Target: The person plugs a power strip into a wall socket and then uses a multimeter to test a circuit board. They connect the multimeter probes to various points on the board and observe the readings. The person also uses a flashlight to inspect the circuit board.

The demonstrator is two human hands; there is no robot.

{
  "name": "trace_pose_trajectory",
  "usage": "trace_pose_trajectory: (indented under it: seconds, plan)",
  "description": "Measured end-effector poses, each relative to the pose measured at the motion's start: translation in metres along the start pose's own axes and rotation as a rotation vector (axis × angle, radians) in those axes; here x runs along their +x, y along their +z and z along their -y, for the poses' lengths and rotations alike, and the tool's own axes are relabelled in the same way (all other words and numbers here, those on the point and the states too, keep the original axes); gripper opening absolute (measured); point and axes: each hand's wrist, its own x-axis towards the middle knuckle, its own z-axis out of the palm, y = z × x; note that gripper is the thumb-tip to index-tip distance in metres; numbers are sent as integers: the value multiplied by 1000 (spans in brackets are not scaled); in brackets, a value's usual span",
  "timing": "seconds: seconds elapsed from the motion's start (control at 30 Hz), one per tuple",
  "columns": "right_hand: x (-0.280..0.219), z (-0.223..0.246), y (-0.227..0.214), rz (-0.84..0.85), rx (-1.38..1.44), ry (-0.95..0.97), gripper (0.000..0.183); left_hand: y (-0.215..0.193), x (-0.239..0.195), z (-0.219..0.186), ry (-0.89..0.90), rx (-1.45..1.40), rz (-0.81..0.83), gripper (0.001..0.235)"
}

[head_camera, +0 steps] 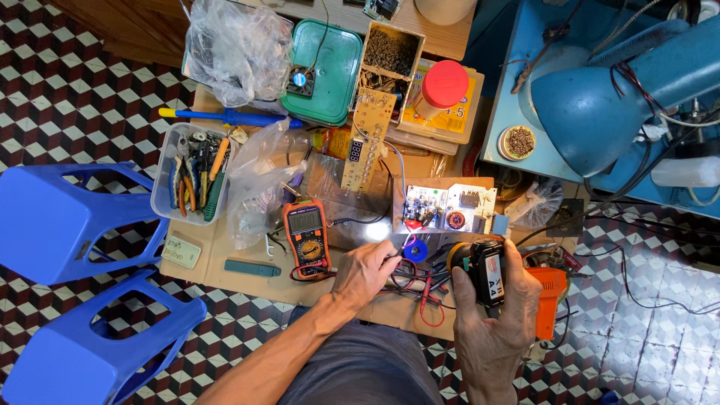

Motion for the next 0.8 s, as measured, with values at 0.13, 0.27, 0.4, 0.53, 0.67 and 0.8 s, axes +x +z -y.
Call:
trace_pose_trajectory:
  seconds: [0.13,0.27,0.4,0.53,0.67,0.8]
  plan:
    - [-1,-1,-1,-22,-13,-17,66,11,1,8,44,54,6,17]
    - [-1,0,-1,-25,-7,10,65,24,5,20,-24,80,-5,18]
    - [-1,1,0,-39,3,9,65,34,13,31,-143,41,-29,19]
    - [-2,0,-1,-47,-7,3,66,44,18,38,-309,-48,-2,18]
    - [0,-1,-1,-58,-8,-25,68,46,17,41,-354,-106,-32,20]
    - [6,3,1,-62,24,-67,67,42,16,42,-372,-117,9,25]
